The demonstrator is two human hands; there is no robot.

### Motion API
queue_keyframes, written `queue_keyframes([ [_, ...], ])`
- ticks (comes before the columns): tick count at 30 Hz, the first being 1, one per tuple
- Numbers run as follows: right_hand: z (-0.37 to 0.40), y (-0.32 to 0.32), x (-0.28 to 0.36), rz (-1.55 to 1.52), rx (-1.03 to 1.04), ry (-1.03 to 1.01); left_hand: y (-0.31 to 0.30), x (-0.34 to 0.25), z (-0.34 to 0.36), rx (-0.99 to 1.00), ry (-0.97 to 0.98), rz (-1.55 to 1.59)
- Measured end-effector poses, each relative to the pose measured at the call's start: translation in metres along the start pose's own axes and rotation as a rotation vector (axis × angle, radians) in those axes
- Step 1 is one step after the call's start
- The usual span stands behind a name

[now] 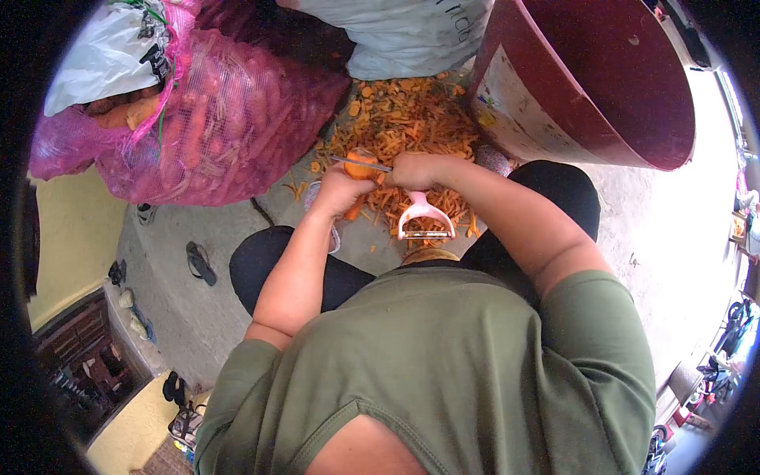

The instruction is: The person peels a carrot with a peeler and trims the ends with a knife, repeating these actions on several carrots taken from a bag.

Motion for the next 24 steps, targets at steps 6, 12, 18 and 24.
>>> queue_keyframes([
  [6,-0.012,0.009,-0.002,0.396,-0.077,-0.316,0.001,-0.001,0.004,0.007,-0.03,0.03],
  [12,-0.011,0.006,-0.013,0.046,-0.039,0.022,0.002,-0.01,0.011,0.113,-0.088,0.169],
  [18,-0.025,0.014,-0.042,0.269,-0.137,-0.14,-0.004,-0.005,0.016,0.178,-0.175,0.337],
  [24,-0.015,0.02,-0.028,0.125,-0.2,-0.099,0.001,-0.009,0.018,0.155,-0.161,0.091],
])
Point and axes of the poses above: each hand's wrist, its own z-axis away from the middle knuckle, its own y-axis out of the palm, x = y × z, the point moved 3 cm from there along -z, towards the middle knuckle, and after that the axes turned 9 degrees about z, right-handed, at the moved point
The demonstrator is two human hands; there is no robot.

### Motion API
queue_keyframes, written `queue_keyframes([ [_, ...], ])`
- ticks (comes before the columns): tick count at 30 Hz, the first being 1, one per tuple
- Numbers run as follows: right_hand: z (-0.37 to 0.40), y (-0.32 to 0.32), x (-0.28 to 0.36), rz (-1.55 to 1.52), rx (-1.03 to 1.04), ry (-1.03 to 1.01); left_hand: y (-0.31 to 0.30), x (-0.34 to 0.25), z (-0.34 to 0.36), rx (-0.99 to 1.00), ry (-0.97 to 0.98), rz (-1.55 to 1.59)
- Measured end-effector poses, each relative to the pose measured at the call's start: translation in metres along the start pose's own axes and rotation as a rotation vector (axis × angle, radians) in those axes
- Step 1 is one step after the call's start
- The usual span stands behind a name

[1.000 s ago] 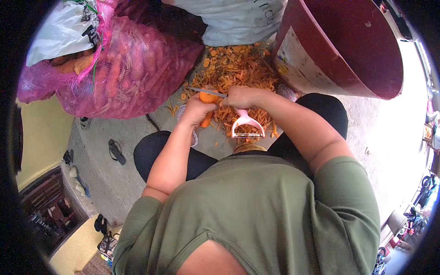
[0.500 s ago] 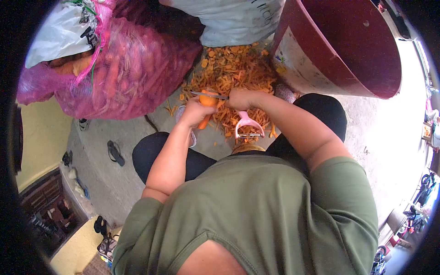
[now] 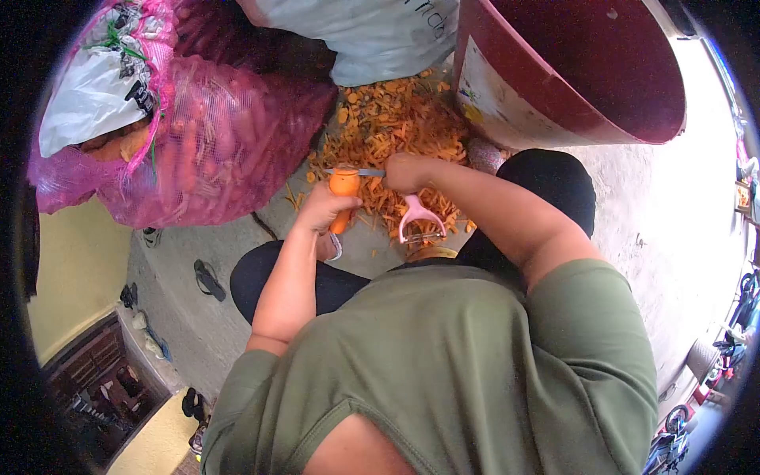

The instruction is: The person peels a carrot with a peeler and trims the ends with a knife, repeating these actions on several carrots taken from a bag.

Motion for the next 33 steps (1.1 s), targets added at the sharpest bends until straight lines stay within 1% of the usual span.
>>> queue_keyframes([
  [1,-0.001,0.001,-0.003,0.005,0.017,0.041,0.001,-0.001,-0.001,-0.002,-0.001,-0.087],
  [3,-0.004,0.004,-0.015,0.017,0.057,0.128,0.007,-0.002,0.003,0.105,0.102,-0.043],
  [4,-0.01,0.013,-0.043,0.052,0.061,0.179,0.01,-0.003,0.005,0.157,0.154,-0.02],
  [5,-0.023,0.027,-0.085,0.08,0.047,0.233,0.008,-0.009,0.002,0.152,0.124,-0.031],
  [6,-0.023,0.022,-0.089,0.115,0.049,0.276,0.005,-0.012,0.002,0.132,0.09,-0.027],
  [7,-0.024,0.029,-0.082,0.161,0.078,0.188,0.004,-0.007,0.007,0.108,0.045,-0.006],
  [8,-0.025,0.027,-0.081,0.216,0.091,0.115,0.0,-0.003,0.001,0.102,0.124,0.16],
  [9,-0.02,0.021,-0.068,0.262,0.106,0.041,0.0,-0.005,-0.002,0.073,0.159,0.219],
  [10,-0.021,0.02,-0.061,0.163,0.098,0.069,-0.002,-0.009,-0.005,0.035,0.193,0.274],
  [12,-0.024,0.014,-0.048,-0.036,0.075,0.127,-0.005,-0.008,-0.01,0.024,0.21,0.132],
  [13,-0.005,-0.014,-0.019,0.005,0.006,-0.016,-0.005,-0.004,-0.009,0.016,0.208,0.064],
  [16,0.002,-0.026,0.007,-0.101,0.121,0.159,-0.005,-0.003,-0.008,-0.051,0.241,-0.025],
  [17,0.001,-0.024,0.012,-0.043,0.114,0.131,-0.005,-0.001,-0.009,-0.027,0.203,-0.008],
  [19,0.008,-0.031,0.025,-0.025,0.133,0.078,-0.004,0.001,-0.012,0.023,0.125,0.029],
  [21,0.012,-0.036,0.031,-0.005,0.137,0.054,0.001,-0.004,-0.009,-0.016,0.187,-0.035],
  [22,0.012,-0.036,0.031,0.007,0.131,0.055,0.003,-0.007,-0.007,-0.035,0.218,-0.069],
  [25,0.008,-0.029,0.023,0.011,0.099,0.092,0.001,-0.001,-0.011,-0.056,0.122,-0.163],
  [26,0.005,-0.023,0.017,0.008,0.088,0.11,0.0,-0.002,-0.011,-0.061,0.122,-0.206],
  [28,-0.009,-0.009,-0.018,0.058,0.092,0.172,0.0,-0.009,-0.007,-0.067,0.122,-0.295],
  [31,-0.022,0.001,-0.066,0.206,0.065,0.215,0.012,-0.021,0.006,-0.016,0.291,-0.121],
  [33,-0.027,0.003,-0.066,0.274,0.039,-0.025,0.006,-0.015,-0.002,-0.019,0.293,-0.032],
])
Point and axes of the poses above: each hand's wrist, its own z-axis away from the middle knuckle, its own y-axis out of the palm, x = y × z, the point moved 3 cm from there along -z, towards the middle knuckle, and after that the axes turned 9 degrees about z, right-handed, at the moved point
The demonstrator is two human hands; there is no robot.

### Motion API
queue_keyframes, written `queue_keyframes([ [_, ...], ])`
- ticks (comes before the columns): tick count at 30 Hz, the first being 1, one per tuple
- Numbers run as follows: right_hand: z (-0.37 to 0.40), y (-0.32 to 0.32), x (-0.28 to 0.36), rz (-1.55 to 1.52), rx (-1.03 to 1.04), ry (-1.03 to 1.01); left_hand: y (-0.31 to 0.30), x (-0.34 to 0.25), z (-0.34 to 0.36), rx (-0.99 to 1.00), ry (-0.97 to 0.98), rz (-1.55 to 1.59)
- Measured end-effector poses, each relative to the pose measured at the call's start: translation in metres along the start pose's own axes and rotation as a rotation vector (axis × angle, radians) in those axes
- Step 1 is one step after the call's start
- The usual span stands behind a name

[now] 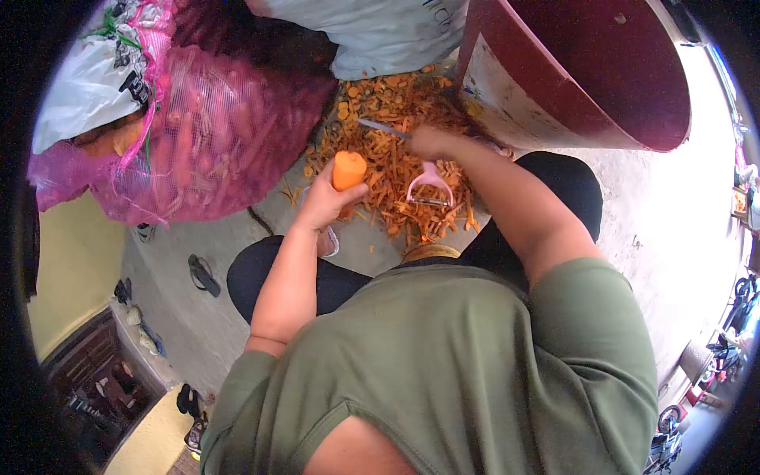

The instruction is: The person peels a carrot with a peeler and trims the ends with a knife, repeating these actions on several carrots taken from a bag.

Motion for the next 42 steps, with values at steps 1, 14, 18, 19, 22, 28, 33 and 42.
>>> queue_keyframes([
  [1,0.001,-0.001,0.003,-0.119,-0.033,0.052,-0.002,0.004,-0.003,-0.006,0.001,0.045],
  [14,0.035,-0.062,0.08,-0.275,0.062,0.057,-0.005,0.012,-0.005,-0.033,-0.081,-0.238],
  [18,0.018,-0.035,0.053,-0.193,0.111,0.128,-0.004,0.005,0.0,-0.091,-0.024,-0.351],
  [19,0.013,-0.025,0.042,-0.214,0.084,0.161,-0.003,-0.001,0.0,-0.124,-0.012,-0.398],
  [22,0.013,-0.012,0.011,-0.256,0.037,0.203,0.005,-0.015,0.006,-0.063,0.166,-0.388],
  [28,0.024,-0.046,0.056,-0.34,0.053,0.119,-0.004,0.006,-0.001,-0.119,0.19,-0.493],
  [33,0.031,-0.055,0.075,-0.399,0.092,0.065,-0.002,0.001,-0.001,-0.149,0.282,-0.615],
  [42,-0.006,0.007,0.0,-0.094,0.011,0.011,-0.009,0.004,-0.003,-0.192,0.418,-0.379],
])
Point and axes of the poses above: each hand's wrist, its own z-axis away from the middle knuckle, its own y-axis out of the palm, x = y × z, the point moved 3 cm from there along -z, towards the middle knuckle, and after that the axes turned 9 degrees about z, right-handed, at the moved point
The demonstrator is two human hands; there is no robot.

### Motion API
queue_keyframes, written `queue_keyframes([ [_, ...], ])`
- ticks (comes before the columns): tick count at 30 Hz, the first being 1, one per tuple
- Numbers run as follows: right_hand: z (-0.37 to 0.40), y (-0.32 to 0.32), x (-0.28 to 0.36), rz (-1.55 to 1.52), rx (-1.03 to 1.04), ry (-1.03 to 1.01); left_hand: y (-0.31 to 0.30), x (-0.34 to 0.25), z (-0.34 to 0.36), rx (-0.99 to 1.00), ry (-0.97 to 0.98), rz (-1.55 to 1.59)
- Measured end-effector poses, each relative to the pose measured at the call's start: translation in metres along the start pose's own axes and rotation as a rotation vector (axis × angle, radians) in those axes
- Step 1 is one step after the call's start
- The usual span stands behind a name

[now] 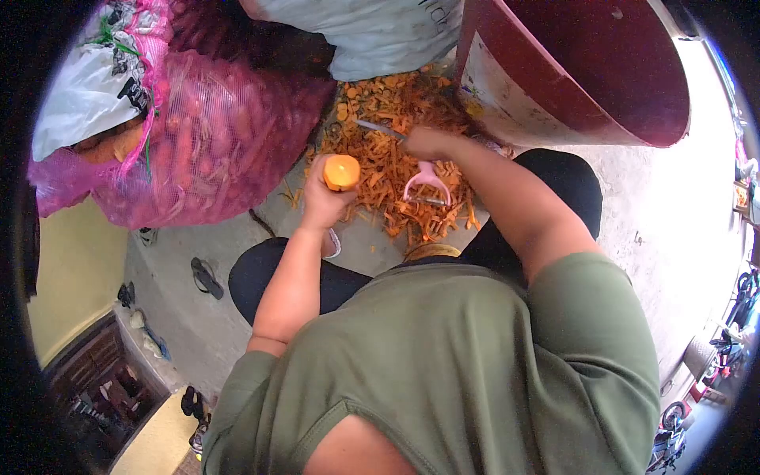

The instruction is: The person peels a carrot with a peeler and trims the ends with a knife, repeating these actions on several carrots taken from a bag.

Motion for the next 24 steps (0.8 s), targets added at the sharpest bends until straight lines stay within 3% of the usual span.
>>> queue_keyframes([
  [1,0.025,-0.035,0.028,-0.33,-0.047,0.144,0.002,0.009,0.0,-0.012,-0.061,0.121],
  [2,0.023,-0.037,0.036,-0.39,-0.041,0.159,0.002,-0.005,0.0,0.036,-0.323,0.364],
  [3,0.023,-0.039,0.043,-0.45,-0.038,0.172,0.003,0.0,0.0,0.057,-0.362,0.432],
  [8,0.039,-0.062,0.08,-0.354,-0.06,-0.02,0.005,0.01,0.004,0.178,-0.563,0.741],
  [12,0.043,-0.063,0.088,-0.307,-0.112,-0.157,0.008,0.006,0.007,0.168,-0.575,0.886],
  [18,0.032,-0.047,0.064,-0.366,-0.028,0.046,0.005,0.009,0.009,0.197,-0.616,0.995],
  [24,0.024,-0.036,0.062,-0.265,-0.132,0.088,0.002,0.007,0.009,0.189,-0.6,1.044],
])
Point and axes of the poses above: each hand's wrist, its own z-axis away from the middle knuckle, its own y-axis out of the palm, x = y × z, the point moved 3 cm from there along -z, towards the middle knuckle, and after that the axes turned 9 degrees about z, right-handed, at the moved point
